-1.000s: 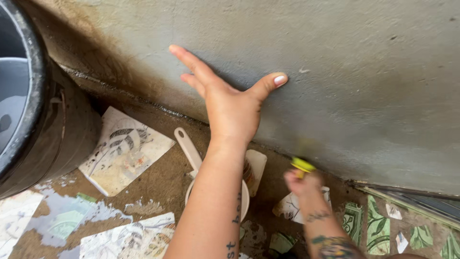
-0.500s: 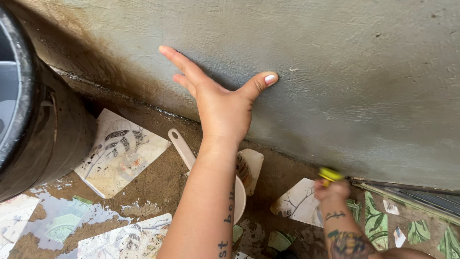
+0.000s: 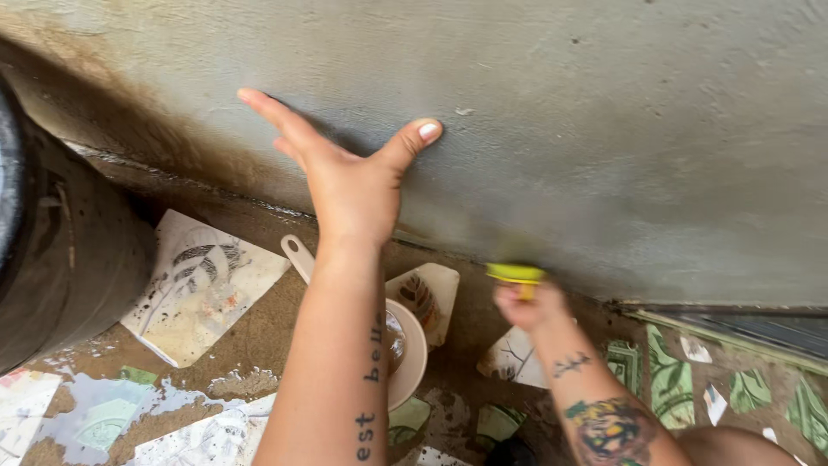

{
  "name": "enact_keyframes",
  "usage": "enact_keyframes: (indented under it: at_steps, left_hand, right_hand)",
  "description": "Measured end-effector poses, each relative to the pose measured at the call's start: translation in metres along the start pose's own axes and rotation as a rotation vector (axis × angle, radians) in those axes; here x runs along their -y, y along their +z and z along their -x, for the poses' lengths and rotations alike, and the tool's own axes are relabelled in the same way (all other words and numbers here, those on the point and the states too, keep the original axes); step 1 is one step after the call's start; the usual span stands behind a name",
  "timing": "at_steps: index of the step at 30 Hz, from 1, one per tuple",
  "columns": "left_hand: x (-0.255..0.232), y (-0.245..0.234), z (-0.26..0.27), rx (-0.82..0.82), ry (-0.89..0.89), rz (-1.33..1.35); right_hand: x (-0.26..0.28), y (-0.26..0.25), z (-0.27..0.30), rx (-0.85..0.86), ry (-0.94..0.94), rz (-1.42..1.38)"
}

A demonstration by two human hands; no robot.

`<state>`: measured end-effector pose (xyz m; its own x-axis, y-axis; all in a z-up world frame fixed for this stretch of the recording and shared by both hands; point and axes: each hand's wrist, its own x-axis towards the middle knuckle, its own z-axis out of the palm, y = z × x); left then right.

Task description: The person scrubs the lower section of a concrete wall using a yellow brush and water poured from a cup.

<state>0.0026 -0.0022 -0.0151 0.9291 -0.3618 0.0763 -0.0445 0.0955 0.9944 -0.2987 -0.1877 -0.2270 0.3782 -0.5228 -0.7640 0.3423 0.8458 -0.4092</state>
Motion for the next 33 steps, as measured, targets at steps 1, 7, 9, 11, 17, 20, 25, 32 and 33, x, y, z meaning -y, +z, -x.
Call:
enact_keyframes:
  at_steps: [1,7,9,11,17,20,25,32,33]
  left_hand:
    - [0.0,0.0,0.001,0.006,-0.014,0.022]
    - [-0.005,0.002,0.004,0.009,-0.05,0.039]
    - [-0.006,0.0,0.004,0.016,-0.056,0.005]
    - [-0.007,0.0,0.001,0.025,-0.057,-0.03]
    - [-0.01,0.0,0.006,0.063,-0.047,0.228]
    - [-0.005,-0.002,0.001,0.076,-0.02,0.111]
    - [0.002,-0.007,-0.001,0.132,-0.08,0.105]
    - [0.019,-0.011,0.007,0.186,0.119,-0.138]
    - [0.017,-0.014,0.01,0.188,0.083,-0.156]
  right_hand:
    - [0.022,-0.015,0.011,-0.334,-0.159,0.053]
    - [0.084,-0.042,0.04,-0.706,-0.439,-0.081]
    - [0.039,-0.022,0.02,-0.442,-0.303,0.023]
    - [-0.028,0.008,0.015,0.209,0.067,0.048]
    - [-0.136,0.128,0.084,0.308,-0.336,1.026]
    - [-0.128,0.146,0.139,0.498,-0.544,1.861]
    - [-0.144,0.139,0.168,0.471,-0.002,2.273]
    - [-0.175,0.114,0.184,0.454,-0.392,2.423]
    - [-0.175,0.109,0.188,0.512,-0.481,2.366]
